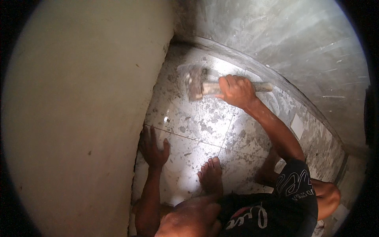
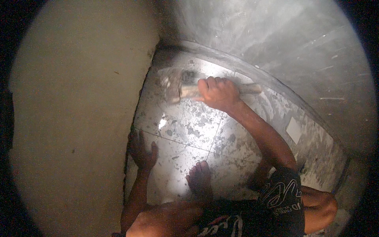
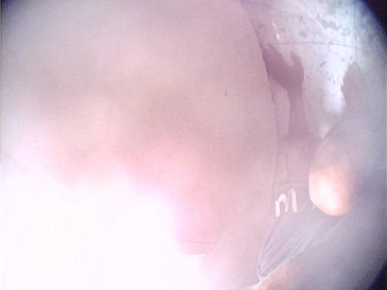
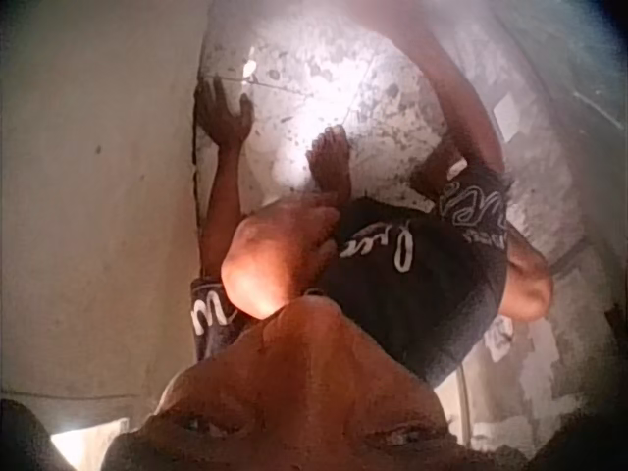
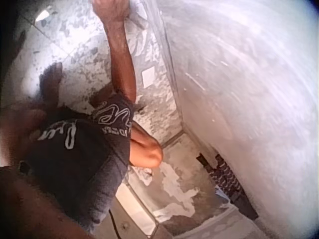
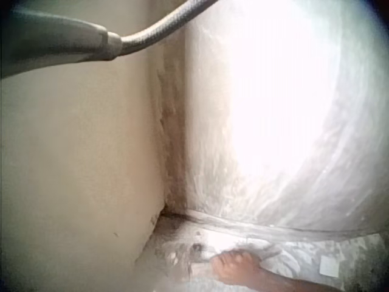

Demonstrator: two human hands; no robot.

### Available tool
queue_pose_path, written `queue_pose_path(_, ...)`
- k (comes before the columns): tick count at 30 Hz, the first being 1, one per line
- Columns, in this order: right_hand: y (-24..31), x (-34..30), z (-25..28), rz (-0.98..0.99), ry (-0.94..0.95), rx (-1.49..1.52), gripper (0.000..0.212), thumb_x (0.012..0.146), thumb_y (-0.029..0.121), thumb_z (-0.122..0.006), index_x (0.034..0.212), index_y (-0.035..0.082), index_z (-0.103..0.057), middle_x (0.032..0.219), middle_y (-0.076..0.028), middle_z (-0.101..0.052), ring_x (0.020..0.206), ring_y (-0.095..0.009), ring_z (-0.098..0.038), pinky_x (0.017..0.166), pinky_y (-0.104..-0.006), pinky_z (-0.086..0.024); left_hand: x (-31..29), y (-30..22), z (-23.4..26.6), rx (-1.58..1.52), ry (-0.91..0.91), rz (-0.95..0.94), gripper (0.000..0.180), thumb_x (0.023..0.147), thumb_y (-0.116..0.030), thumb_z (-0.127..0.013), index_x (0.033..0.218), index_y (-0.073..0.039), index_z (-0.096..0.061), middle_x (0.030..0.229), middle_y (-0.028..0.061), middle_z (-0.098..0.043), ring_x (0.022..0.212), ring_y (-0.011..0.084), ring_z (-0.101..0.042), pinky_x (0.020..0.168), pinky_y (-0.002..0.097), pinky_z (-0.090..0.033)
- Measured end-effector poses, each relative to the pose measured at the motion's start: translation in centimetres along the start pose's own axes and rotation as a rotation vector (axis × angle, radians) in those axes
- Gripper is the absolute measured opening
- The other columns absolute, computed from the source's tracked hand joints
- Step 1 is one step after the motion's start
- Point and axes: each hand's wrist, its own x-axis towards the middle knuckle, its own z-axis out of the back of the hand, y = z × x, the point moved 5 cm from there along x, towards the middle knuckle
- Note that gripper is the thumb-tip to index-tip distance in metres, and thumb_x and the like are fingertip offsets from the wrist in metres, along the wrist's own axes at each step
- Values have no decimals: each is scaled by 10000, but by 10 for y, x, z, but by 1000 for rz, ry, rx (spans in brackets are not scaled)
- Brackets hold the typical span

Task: The person sits on a tiled floor and uses a hand scraper to remove material from the floor surface near the wall. The person repeatedly scrapes the same area, occasionally adjusting position and clearing debris with the tool.

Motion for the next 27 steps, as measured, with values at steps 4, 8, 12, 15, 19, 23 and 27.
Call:
queue_pose_path(4, -79, 2, -31, -381, 164, -126, 482, 971, 553, -597, 871, 83, -554, 557, -52, -561, 447, -190, -568, 408, -380, -470, 6, -6, -3, -46, -47, -45, 778, 876, -375, -640, 1552, -90, -383, 1590, 230, -341, 1422, 456, -355, 1143, 617, -271)
queue_pose_path(8, -49, -4, -34, -390, 183, -12, 474, 956, 516, -641, 914, 50, -561, 557, -56, -563, 459, -168, -582, 403, -379, -489, 2, -3, -6, -11, -11, -16, 760, 882, -377, -635, 1540, -79, -400, 1580, 228, -355, 1422, 457, -353, 1144, 615, -274)
queue_pose_path(12, 1, -4, -1, -11, -41, 5, 465, 945, 490, -659, 910, 31, -592, 640, -75, -592, 456, -187, -592, 395, -388, -483, 0, 1, -1, -6, 2, 3, 793, 856, -338, -662, 1550, -78, -380, 1583, 236, -345, 1454, 459, -313, 1183, 599, -232)
queue_pose_path(15, -57, -6, -27, -180, 47, -224, 478, 957, 501, -636, 877, 31, -603, 597, -73, -584, 458, -202, -599, 397, -397, -484, 2, -4, -8, -26, 14, 1, 822, 841, -318, -679, 1561, -84, -359, 1594, 234, -328, 1473, 458, -287, 1203, 591, -207)
queue_pose_path(19, -67, 1, -36, -461, 243, 15, 523, 999, 522, -572, 998, 3, -630, 519, -68, -582, 437, -168, -576, 402, -399, -492, 6, -8, -6, -30, 42, 26, 835, 838, -316, -684, 1567, -90, -345, 1602, 228, -315, 1477, 454, -280, 1205, 590, -206)
queue_pose_path(23, -2, 16, 2, -165, 77, 145, 508, 981, 496, -621, 991, -12, -627, 596, -85, -608, 456, -158, -591, 356, -323, -472, 4, -4, -1, -21, 60, 39, 843, 833, -310, -688, 1564, -72, -343, 1602, 229, -316, 1475, 454, -282, 1207, 588, -202)
queue_pose_path(27, 20, 29, 39, 1, -165, 258, 488, 962, 498, -645, 967, 12, -600, 651, -81, -619, 465, -163, -606, 371, -324, -507, 2, 1, 0, 13, 4, -7, 796, 861, -356, -658, 1554, -85, -374, 1588, 232, -340, 1429, 463, -339, 1156, 600, -266)
